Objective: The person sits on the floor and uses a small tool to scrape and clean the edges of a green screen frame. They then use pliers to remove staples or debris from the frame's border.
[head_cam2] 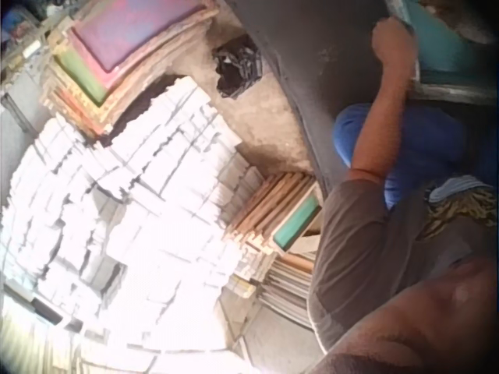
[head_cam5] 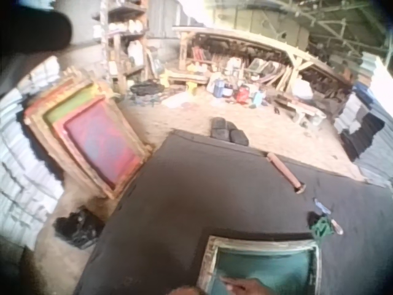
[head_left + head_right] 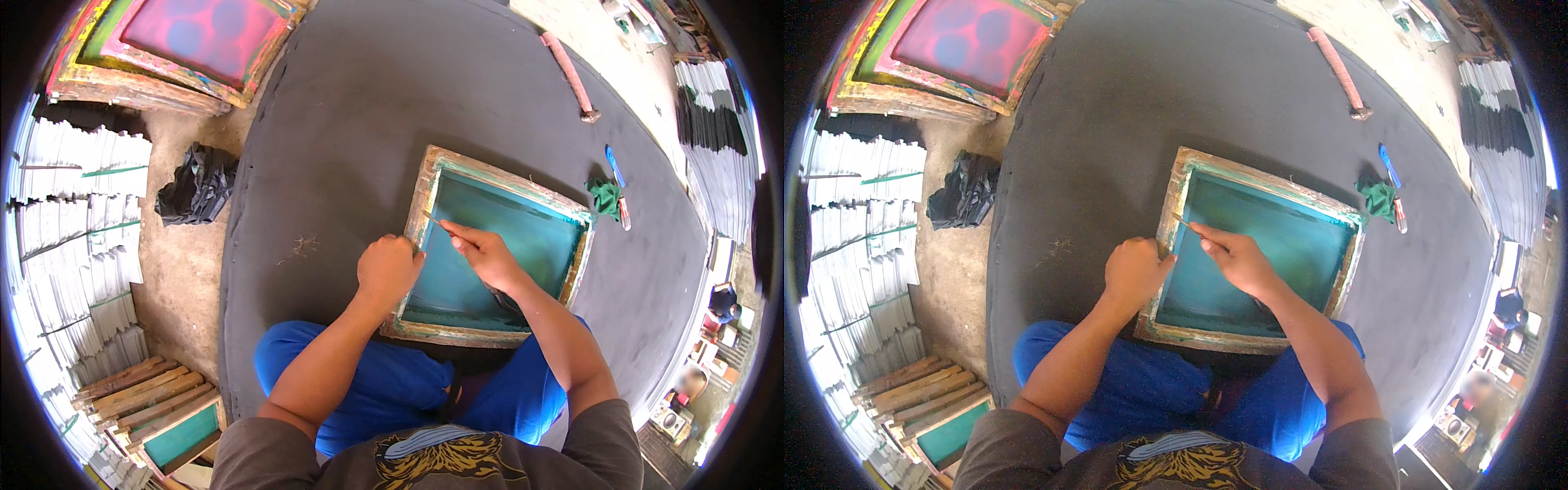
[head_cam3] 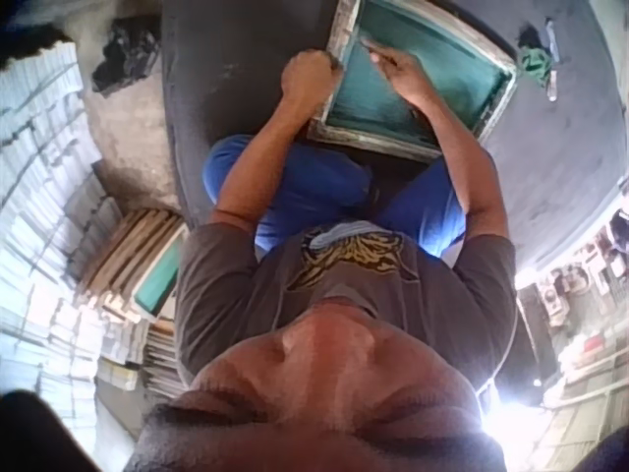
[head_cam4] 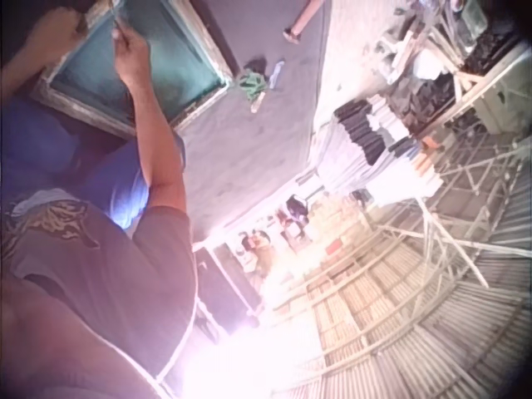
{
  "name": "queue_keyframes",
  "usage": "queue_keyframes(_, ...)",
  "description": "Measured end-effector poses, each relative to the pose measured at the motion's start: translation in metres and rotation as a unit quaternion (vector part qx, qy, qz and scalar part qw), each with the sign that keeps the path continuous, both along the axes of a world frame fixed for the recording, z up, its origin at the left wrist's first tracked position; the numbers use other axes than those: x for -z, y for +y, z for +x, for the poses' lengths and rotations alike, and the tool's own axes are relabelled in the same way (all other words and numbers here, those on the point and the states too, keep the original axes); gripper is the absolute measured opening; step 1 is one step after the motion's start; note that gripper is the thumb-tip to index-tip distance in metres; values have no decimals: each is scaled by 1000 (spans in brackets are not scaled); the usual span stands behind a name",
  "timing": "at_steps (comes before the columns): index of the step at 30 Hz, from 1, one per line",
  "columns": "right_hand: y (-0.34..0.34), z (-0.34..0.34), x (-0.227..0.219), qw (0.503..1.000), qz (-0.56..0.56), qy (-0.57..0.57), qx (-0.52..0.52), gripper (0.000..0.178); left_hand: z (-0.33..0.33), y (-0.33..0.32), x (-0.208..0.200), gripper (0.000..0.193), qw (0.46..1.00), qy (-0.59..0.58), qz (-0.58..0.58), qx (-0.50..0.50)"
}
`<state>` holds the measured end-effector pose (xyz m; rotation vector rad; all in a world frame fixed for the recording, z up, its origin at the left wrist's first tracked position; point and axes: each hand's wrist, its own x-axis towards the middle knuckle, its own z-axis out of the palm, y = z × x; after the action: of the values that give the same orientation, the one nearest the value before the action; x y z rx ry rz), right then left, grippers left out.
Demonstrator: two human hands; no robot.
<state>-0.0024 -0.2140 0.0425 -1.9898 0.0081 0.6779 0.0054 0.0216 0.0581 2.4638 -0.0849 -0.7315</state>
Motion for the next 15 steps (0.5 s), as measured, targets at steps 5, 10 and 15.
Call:
queue_keyframes(5, -2, 8, -21, 971, 71, 214, 76, 42, 3, 1, -7, 46, 1000, 18, 5, 17)
queue_keyframes(10, 16, -10, -44, 990, -135, -6, -35, 39, 10, 4, -22, 45, 997, 76, 24, 13)
queue_keyframes(15, 23, -15, -53, 975, -212, -44, -55, 36, 7, 4, -28, 44, 995, 86, 37, 20)
